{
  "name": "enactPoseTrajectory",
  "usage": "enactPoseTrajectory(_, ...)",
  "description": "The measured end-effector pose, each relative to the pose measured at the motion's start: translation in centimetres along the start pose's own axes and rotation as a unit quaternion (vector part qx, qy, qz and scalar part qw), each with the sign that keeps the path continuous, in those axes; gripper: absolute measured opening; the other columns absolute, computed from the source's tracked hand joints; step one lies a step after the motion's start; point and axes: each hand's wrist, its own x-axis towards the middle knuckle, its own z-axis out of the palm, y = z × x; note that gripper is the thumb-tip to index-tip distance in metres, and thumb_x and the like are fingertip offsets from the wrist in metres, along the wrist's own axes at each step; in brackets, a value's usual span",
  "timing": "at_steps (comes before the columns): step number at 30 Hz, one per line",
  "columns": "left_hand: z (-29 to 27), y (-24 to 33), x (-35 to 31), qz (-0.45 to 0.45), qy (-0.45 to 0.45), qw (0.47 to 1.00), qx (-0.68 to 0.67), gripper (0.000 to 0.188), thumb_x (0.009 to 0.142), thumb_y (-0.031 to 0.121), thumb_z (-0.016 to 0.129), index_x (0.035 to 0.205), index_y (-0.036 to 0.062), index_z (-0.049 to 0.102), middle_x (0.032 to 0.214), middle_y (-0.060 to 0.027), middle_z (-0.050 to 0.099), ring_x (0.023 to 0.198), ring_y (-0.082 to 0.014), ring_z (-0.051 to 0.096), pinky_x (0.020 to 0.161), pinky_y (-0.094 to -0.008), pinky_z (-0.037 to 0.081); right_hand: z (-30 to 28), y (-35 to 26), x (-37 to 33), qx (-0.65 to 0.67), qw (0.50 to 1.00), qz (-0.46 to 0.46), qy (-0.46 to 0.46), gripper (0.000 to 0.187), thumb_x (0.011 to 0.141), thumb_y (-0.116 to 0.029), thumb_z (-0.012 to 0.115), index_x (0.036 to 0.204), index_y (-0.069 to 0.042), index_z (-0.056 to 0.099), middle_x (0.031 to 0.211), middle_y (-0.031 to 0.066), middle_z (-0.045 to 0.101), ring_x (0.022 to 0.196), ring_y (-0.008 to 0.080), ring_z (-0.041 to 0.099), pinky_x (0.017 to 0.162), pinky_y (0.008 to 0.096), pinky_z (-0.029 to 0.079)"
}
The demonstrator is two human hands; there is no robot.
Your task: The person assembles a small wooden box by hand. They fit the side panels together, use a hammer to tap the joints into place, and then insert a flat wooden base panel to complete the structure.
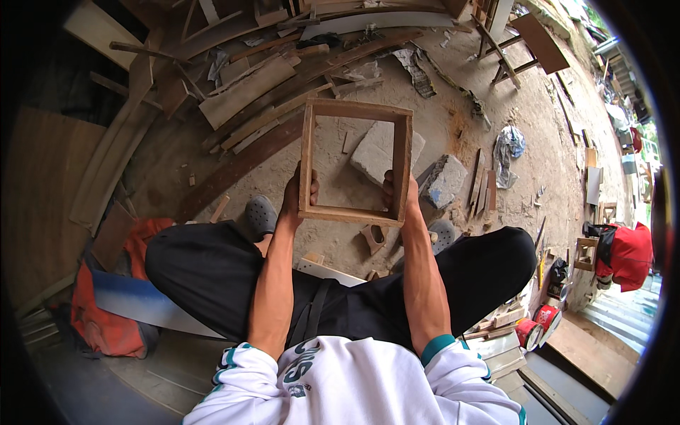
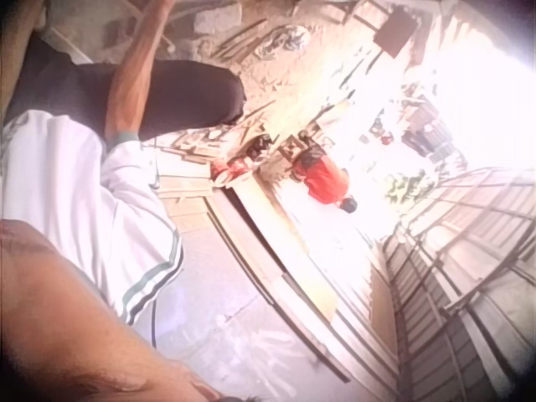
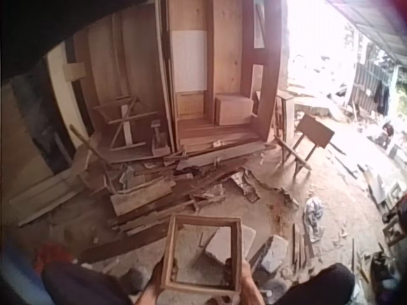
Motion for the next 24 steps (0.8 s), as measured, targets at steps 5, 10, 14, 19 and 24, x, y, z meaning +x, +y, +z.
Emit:
enactPoseTrajectory(5,-0.8,-0.8,0.7,-0.009,-0.042,0.999,-0.006,0.046,0.102,0.049,0.036,0.101,0.0090,0.058,0.064,0.0009,0.055,0.049,-0.0106,0.057,0.045,-0.0221,0.049,-1.1,0.2,0.0,0.020,1.000,-0.001,-0.021,0.055,0.092,-0.066,0.037,0.069,-0.017,0.047,0.049,-0.0030,0.035,0.035,0.0132,0.030,0.034,0.0287,0.024)
enactPoseTrajectory(10,-0.8,-1.3,0.7,-0.031,-0.026,0.999,-0.020,0.046,0.102,0.050,0.036,0.100,0.0090,0.058,0.063,0.0008,0.056,0.048,-0.0109,0.058,0.045,-0.0225,0.049,-1.5,0.2,-0.3,0.004,1.000,0.000,-0.016,0.065,0.086,-0.080,0.036,0.066,-0.018,0.045,0.049,-0.0039,0.034,0.036,0.0120,0.030,0.034,0.0277,0.024)
enactPoseTrajectory(14,-0.3,-2.3,0.3,-0.060,0.025,0.996,-0.053,0.043,0.099,0.050,0.043,0.099,0.0096,0.058,0.065,-0.0002,0.056,0.046,-0.0107,0.055,0.042,-0.0221,0.049,-1.6,0.1,-0.2,-0.053,0.997,-0.021,0.043,0.068,0.086,-0.079,0.037,0.066,-0.015,0.049,0.052,-0.0019,0.041,0.039,0.0131,0.039,0.035,0.0286,0.029)
enactPoseTrajectory(19,-2.2,-3.5,0.7,-0.088,0.130,0.982,-0.106,0.040,0.094,0.051,0.052,0.105,0.0128,0.054,0.081,-0.0016,0.057,0.047,-0.0095,0.052,0.039,-0.0230,0.046,-0.8,0.4,-1.2,-0.127,0.991,0.002,0.030,0.082,0.093,-0.071,0.033,0.118,0.002,0.062,0.109,0.0184,0.065,0.088,0.0251,0.063,0.079,0.0399,0.049)
enactPoseTrajectory(24,-0.2,-3.2,1.1,-0.099,0.291,0.951,0.027,0.044,0.091,0.058,0.049,0.085,0.0141,0.056,0.060,0.0024,0.050,0.050,-0.0118,0.055,0.048,-0.0297,0.049,-2.4,2.6,0.8,-0.140,0.990,-0.013,-0.018,0.077,0.097,-0.064,0.034,0.133,0.001,0.054,0.134,0.0163,0.054,0.122,0.0258,0.049,0.105,0.0359,0.033)
